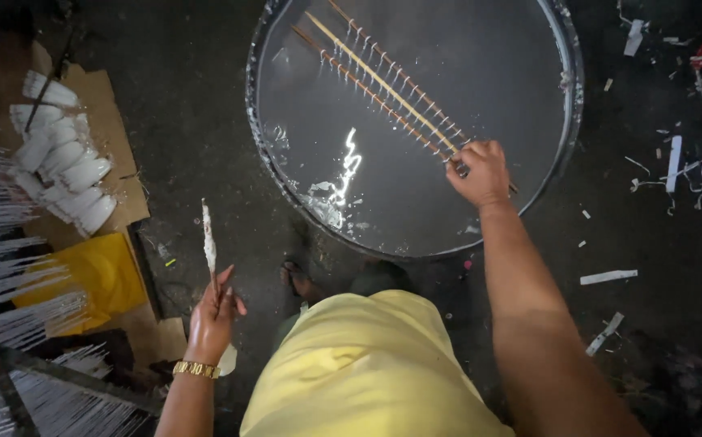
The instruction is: Dipping multiple candle wicks attached to wooden frames into a vat of molten wax and hanging them on a rack to cool.
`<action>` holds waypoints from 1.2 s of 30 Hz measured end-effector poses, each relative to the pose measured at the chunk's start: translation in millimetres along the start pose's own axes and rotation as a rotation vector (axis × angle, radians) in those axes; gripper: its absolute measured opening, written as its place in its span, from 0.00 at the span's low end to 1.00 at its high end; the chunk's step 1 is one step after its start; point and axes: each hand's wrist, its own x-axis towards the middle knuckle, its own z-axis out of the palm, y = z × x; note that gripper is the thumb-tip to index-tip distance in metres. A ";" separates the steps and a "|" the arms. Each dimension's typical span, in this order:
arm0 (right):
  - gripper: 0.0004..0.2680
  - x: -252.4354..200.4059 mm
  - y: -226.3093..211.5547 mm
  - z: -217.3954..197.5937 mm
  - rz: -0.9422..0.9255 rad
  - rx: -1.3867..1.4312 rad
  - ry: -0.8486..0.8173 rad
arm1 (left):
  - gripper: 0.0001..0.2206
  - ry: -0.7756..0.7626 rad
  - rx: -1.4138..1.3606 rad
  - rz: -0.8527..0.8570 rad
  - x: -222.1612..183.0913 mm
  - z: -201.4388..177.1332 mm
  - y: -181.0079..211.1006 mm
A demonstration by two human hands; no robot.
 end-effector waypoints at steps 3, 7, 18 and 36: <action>0.05 9.0 -5.7 -23.3 -0.058 -0.097 0.014 | 0.20 -0.027 0.065 0.084 -4.5 -8.4 21.0; 0.06 50.6 -28.8 -115.6 -0.133 -0.131 0.001 | 0.20 -0.084 0.068 0.223 11.7 -8.0 1.5; 0.02 123.8 -99.1 -306.6 -0.131 -0.149 -0.131 | 0.21 -0.094 0.124 0.593 51.0 34.4 72.6; 0.02 124.2 -95.0 -284.3 -0.211 -0.217 -0.187 | 0.15 0.152 0.197 0.769 34.0 58.1 137.7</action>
